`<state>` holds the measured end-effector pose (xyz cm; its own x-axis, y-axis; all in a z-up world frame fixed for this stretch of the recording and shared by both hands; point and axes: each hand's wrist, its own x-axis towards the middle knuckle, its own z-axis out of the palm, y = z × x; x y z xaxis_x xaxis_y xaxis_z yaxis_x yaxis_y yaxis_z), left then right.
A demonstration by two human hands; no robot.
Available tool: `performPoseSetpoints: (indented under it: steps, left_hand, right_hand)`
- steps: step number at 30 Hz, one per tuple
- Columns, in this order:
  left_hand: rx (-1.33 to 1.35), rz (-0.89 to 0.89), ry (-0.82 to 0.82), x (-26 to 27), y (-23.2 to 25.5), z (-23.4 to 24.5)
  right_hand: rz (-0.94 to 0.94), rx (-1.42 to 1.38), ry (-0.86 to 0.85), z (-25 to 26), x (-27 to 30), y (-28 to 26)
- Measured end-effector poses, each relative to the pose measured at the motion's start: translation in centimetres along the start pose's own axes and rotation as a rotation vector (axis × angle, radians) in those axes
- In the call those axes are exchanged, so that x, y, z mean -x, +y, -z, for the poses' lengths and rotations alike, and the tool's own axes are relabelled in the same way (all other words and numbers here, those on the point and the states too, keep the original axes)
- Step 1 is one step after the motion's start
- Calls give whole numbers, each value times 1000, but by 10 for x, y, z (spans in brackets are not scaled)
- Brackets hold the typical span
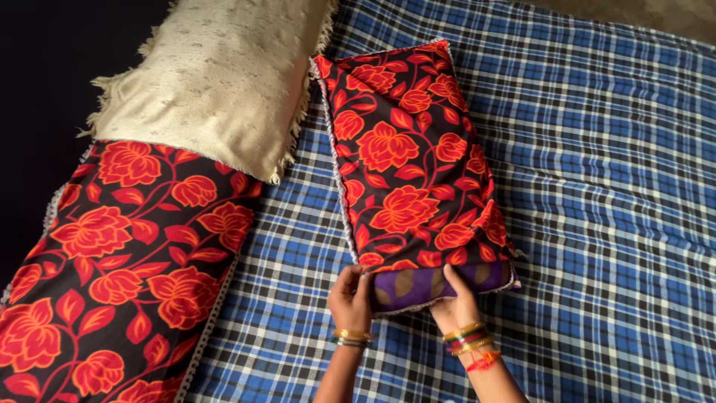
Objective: The person smoothes a blue-and-white plaid bedspread by hand, then places two red floral pillows onto the bed, inserting a white cushion into one of the floral pillowcases.
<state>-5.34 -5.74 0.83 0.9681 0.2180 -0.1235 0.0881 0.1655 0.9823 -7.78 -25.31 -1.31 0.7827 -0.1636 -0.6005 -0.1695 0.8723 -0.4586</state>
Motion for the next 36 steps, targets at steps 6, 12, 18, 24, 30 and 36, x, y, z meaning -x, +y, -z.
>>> performPoseSetpoints:
  steps: [6,12,18,24,30,36]
  left_hand:
    - [-104,-142,-5,80,18,12]
    - [-233,60,328,91,-47,53]
    - [-434,141,122,82,-55,94]
    - [-685,-104,73,85,-35,109]
    - [-885,82,-20,60,-26,102]
    - [-737,182,80,71,16,86]
  right_hand:
    - [226,-196,-67,32,0,7]
    - [39,47,265,94,-78,93]
    - [9,91,122,100,-51,75]
    - [108,353,159,37,-10,71]
    - [-452,805,93,61,-2,35]
    - [718,1729,415,16,88,-32]
